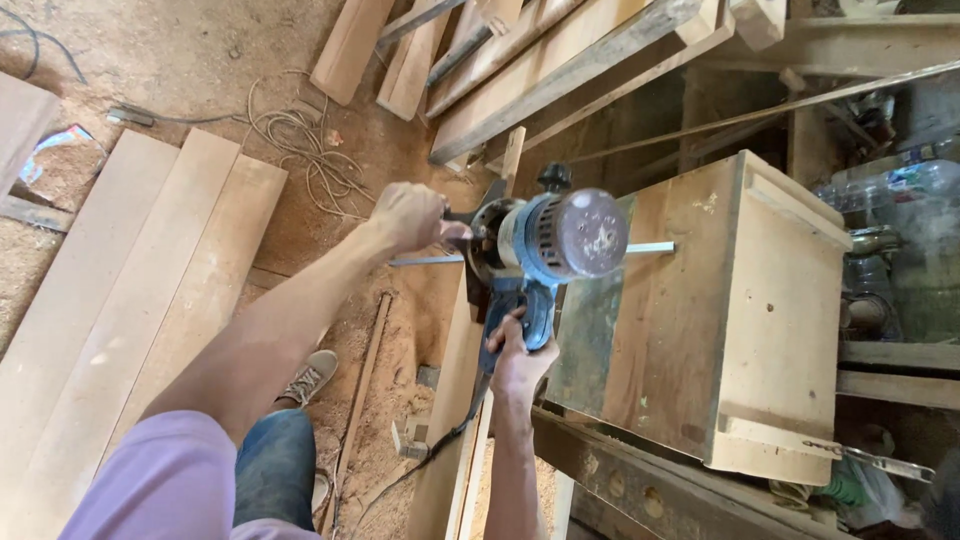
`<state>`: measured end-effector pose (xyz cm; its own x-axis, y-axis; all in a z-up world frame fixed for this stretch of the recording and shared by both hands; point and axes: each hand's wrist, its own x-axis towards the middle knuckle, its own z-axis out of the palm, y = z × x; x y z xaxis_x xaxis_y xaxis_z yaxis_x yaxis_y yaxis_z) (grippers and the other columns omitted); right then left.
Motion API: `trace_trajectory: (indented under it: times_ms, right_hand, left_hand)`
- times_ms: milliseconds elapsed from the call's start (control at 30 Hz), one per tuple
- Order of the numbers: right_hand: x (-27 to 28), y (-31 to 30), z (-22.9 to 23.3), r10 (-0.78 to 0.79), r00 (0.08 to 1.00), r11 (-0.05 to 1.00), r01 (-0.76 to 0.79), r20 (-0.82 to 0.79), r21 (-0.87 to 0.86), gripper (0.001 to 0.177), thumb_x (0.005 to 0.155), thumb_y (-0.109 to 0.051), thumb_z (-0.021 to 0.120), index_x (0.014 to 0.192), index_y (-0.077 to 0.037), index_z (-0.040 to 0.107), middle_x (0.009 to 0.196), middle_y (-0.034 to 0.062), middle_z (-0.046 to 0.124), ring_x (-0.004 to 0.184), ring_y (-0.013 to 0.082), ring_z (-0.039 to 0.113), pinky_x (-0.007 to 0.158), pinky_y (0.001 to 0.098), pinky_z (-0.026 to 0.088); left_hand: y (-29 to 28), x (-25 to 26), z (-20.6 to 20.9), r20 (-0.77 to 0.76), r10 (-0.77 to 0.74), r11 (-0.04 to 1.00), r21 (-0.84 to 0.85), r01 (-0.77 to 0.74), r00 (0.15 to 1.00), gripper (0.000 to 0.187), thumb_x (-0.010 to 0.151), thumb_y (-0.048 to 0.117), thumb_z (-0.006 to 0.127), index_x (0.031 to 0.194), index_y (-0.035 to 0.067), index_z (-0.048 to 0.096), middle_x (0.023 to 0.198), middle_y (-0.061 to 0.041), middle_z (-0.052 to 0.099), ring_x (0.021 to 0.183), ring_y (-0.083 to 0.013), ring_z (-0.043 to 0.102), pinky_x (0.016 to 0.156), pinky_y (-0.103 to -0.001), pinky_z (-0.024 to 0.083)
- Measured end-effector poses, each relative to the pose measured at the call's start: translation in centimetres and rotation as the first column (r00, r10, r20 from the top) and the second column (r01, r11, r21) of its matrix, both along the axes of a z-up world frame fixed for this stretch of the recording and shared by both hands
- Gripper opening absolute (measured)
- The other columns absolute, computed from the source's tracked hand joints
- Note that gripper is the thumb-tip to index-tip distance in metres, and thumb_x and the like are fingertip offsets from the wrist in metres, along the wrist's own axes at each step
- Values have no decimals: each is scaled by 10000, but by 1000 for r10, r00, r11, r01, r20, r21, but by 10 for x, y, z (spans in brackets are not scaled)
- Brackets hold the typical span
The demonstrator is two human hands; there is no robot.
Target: The person uses a handheld electric router to shape the edge of a long wooden plank. They guide the tool along the length of the wood, creating a groove while sawdust is ejected. The person adjusts their position and the tool's angle as they work along the plank.
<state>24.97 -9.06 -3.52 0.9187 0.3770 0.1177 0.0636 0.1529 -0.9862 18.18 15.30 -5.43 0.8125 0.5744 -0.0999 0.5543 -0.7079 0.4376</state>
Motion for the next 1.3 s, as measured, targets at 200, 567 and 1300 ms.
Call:
trace_trajectory:
  times_ms: [200,567,1300]
  right_hand:
    - [10,20,6,14,1000,1000,-15,-9,-13,129,758,132,583,828,26,609,422,98,472,310,180,513,370,319,451]
    - [15,30,17,30,999,998,-32,-41,-45,129,779,121,586,849,19,622,418,109,473,311,191,520,373,332,458]
    - [1,-2,3,49,997,999,-50,-63,-12,114,757,118,573,800,17,604,391,109,456,284,199,508,362,331,465]
  left_hand:
    - [19,13,16,50,16,999,-33,-14,999,572,855,667,651,966,130,813,901,-202,773,958,-391,755,823,-485,585]
    - [30,19,-1,11,39,999,-36,-38,999,621,843,723,618,947,144,819,911,-183,780,977,-372,756,844,-480,588]
    - [-1,-1,19,-21,38,992,-121,-40,999,587,874,683,642,1024,140,809,957,-195,766,1024,-369,744,883,-462,568]
